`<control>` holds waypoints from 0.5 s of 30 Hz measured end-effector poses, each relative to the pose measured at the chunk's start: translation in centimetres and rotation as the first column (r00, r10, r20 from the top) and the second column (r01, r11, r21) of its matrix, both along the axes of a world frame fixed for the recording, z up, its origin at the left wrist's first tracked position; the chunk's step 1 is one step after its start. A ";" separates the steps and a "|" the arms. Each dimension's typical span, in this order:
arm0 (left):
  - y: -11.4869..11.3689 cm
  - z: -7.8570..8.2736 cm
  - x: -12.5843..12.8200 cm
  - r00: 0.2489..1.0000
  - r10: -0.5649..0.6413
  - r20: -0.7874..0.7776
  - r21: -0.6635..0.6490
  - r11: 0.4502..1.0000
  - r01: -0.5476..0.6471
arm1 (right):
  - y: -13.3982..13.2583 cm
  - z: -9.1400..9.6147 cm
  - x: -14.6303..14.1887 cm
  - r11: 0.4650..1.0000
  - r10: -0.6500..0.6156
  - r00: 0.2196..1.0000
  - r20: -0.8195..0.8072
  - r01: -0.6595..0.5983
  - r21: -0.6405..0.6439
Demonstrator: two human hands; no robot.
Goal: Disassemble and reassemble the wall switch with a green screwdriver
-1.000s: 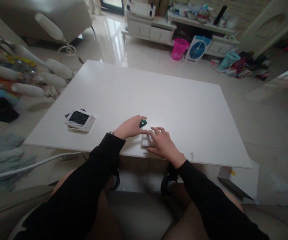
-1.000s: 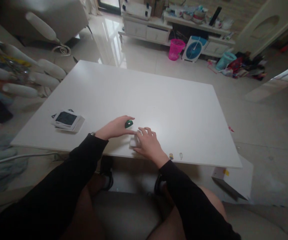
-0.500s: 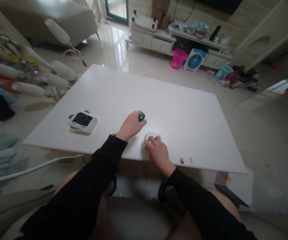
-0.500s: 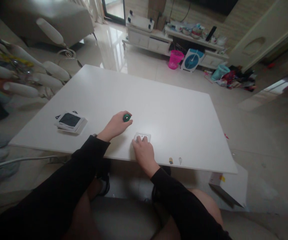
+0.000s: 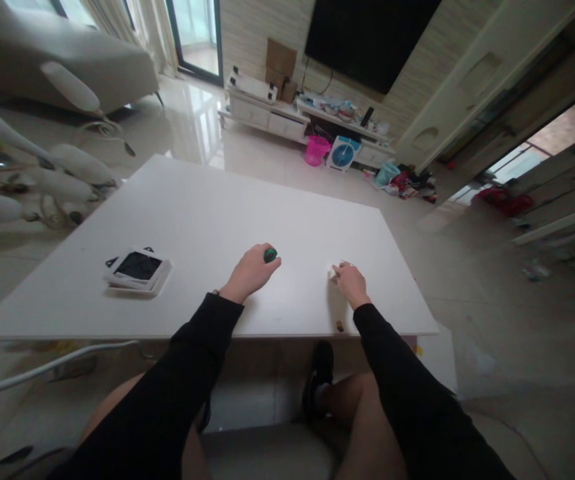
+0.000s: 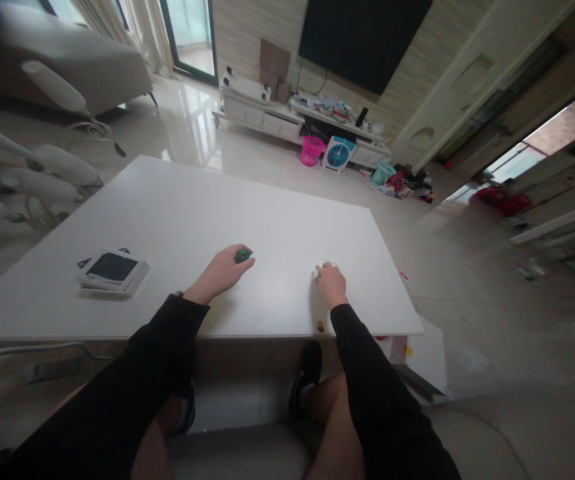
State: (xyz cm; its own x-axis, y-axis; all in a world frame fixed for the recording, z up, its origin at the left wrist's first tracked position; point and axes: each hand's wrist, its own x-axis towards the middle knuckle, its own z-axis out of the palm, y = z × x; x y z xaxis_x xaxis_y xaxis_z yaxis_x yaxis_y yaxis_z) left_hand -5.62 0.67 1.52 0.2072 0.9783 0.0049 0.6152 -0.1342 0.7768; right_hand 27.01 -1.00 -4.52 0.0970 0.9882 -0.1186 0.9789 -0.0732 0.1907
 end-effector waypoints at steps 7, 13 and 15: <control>-0.5 0.4 0.1 0.999 -0.008 0.039 0.023 1.000 0.007 | 3.1 -0.4 6.7 0.998 0.063 0.998 0.014 -0.063 -0.015; -0.7 1.0 0.1 0.999 0.000 0.039 0.007 1.000 0.000 | 5.2 0.3 8.0 0.992 0.118 0.993 0.012 -0.117 -0.036; -0.7 1.4 0.0 0.999 -0.001 0.052 -0.003 1.000 0.001 | 5.5 0.6 8.0 0.990 0.135 0.991 0.012 -0.134 -0.049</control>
State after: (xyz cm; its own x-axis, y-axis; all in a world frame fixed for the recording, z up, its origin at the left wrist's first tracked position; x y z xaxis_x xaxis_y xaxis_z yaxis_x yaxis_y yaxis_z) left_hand -5.67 -0.07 2.88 0.2076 0.9781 0.0130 0.5739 -0.1325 0.8081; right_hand 35.03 4.46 -3.87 -0.0341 0.9856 -0.1657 0.9762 0.0684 0.2058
